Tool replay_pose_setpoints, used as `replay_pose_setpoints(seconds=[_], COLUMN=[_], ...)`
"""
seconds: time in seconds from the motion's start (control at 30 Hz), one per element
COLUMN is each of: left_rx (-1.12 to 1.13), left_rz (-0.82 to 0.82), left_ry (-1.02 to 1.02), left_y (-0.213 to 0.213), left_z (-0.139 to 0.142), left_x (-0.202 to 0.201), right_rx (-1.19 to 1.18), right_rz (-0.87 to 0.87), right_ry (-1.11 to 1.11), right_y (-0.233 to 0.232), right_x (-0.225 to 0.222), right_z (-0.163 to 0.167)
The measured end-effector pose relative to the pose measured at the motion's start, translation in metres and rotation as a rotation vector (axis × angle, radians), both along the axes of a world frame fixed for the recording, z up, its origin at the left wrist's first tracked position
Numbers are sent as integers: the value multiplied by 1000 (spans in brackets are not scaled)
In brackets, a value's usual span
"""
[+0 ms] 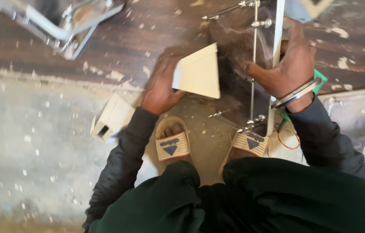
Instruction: The person uses a green corded drill to drive screws into a rectangular metal frame with white corner pieces. They repeatedly position the frame, insert screws, and tighten them, occasionally flipping the frame to work on different sides.
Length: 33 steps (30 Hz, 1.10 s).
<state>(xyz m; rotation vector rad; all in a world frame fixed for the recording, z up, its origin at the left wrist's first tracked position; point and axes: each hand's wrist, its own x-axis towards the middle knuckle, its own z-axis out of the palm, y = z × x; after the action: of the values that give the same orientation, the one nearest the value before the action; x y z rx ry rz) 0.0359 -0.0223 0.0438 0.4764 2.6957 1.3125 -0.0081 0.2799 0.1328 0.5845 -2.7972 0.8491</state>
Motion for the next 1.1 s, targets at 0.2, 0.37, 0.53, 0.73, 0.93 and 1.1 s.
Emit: replay_pose_setpoints(seconds=[0.2, 0.37, 0.53, 0.73, 0.93, 1.1], left_rx=[33, 198, 183, 502, 580, 533], left_rz=[31, -4, -5, 21, 150, 366], left_ry=[25, -106, -126, -352, -492, -415], left_y=[-4, -8, -7, -11, -2, 11], left_z=[-13, -7, 0, -15, -30, -33], left_x=[6, 8, 12, 9, 14, 16], right_rx=[-245, -363, -446, -586, -575, -465], right_rz=[25, 158, 109, 219, 175, 159], right_ry=[-588, -610, -773, -746, -794, -805], right_y=[-26, -24, -16, -17, -16, -20], right_x=[3, 33, 46, 57, 70, 75], right_z=[-30, -51, -54, -52, -54, -48])
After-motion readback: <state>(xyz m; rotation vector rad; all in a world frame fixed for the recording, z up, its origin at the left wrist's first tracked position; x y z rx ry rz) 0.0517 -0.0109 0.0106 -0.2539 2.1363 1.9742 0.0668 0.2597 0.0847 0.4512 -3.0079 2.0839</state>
